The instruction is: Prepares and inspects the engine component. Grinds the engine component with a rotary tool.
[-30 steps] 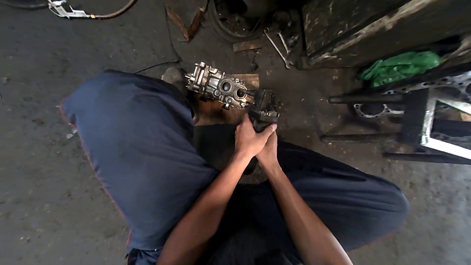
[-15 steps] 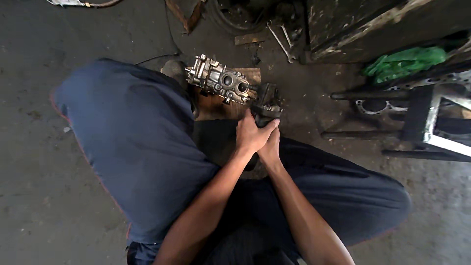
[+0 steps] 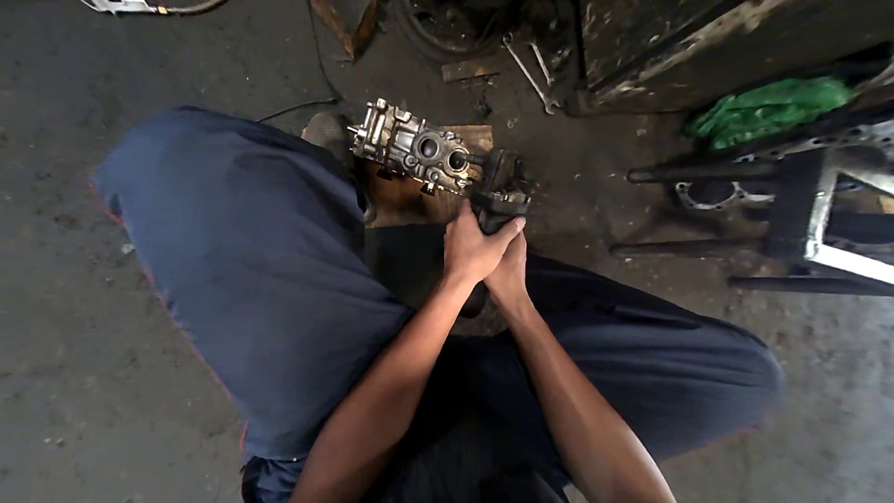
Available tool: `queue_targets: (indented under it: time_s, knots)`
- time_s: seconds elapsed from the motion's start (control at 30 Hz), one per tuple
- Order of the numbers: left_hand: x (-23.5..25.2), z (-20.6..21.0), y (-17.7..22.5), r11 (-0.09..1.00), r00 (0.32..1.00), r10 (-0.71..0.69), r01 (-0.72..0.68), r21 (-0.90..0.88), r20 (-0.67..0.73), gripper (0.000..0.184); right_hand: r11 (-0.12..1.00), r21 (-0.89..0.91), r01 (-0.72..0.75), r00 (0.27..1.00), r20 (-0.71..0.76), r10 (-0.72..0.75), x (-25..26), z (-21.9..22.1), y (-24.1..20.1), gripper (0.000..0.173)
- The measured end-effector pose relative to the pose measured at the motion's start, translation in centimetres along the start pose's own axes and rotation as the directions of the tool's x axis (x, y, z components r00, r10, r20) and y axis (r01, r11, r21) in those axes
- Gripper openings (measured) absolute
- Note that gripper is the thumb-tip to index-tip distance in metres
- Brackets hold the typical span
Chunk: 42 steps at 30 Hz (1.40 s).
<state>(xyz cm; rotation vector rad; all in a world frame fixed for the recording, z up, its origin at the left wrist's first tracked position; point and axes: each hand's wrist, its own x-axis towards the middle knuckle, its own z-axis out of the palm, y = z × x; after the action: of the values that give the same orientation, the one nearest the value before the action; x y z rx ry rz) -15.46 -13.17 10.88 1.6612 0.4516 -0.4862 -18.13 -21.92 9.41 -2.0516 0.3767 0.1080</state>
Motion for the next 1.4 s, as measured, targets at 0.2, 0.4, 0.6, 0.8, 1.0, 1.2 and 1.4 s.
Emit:
queue_targets:
  time_s: [0.2, 0.4, 0.6, 0.8, 1.0, 1.2, 1.4]
  knots:
    - [-0.5, 0.2, 0.4, 0.998, 1.000, -0.008, 0.010, 0.059, -0.025, 0.074, 0.987, 0.137, -0.087, 0.996, 0.046, 0.082, 0.1, -0.1, 0.5, 0.047]
    - [-0.3, 0.5, 0.6, 0.987, 0.998, 0.053, -0.057, 0.149, 0.036, 0.068, 0.926, 0.352, -0.133, 0.991, 0.039, 0.128, 0.1, -0.2, 1.0, 0.040]
    - [-0.1, 0.3, 0.4, 0.991, 0.998, 0.056, -0.059, 0.119, 0.028, 0.066, 0.935, 0.334, -0.118, 0.993, 0.070, 0.100, 0.2, -0.2, 0.9, 0.046]
    - [0.2, 0.0, 0.4, 0.991, 0.997, 0.069, -0.072, 0.112, 0.029, 0.064, 0.946, 0.300, -0.120, 0.993, 0.053, 0.109, 0.2, 0.1, 0.4, 0.049]
    - [0.3, -0.1, 0.1, 0.993, 0.997, 0.068, -0.070, 0.097, 0.023, 0.068, 0.956, 0.275, -0.097, 0.995, 0.054, 0.086, 0.3, 0.2, 0.6, 0.053]
    - [0.2, -0.2, 0.2, 0.995, 0.998, 0.060, -0.060, 0.083, 0.007, 0.068, 0.961, 0.264, -0.081, 0.996, 0.049, 0.070, 0.2, 0.4, 0.5, 0.052]
    - [-0.2, -0.1, 0.7, 0.991, 0.998, 0.056, -0.058, 0.125, 0.020, 0.068, 0.947, 0.284, -0.152, 0.988, 0.068, 0.138, 0.2, -0.1, 0.1, 0.040]
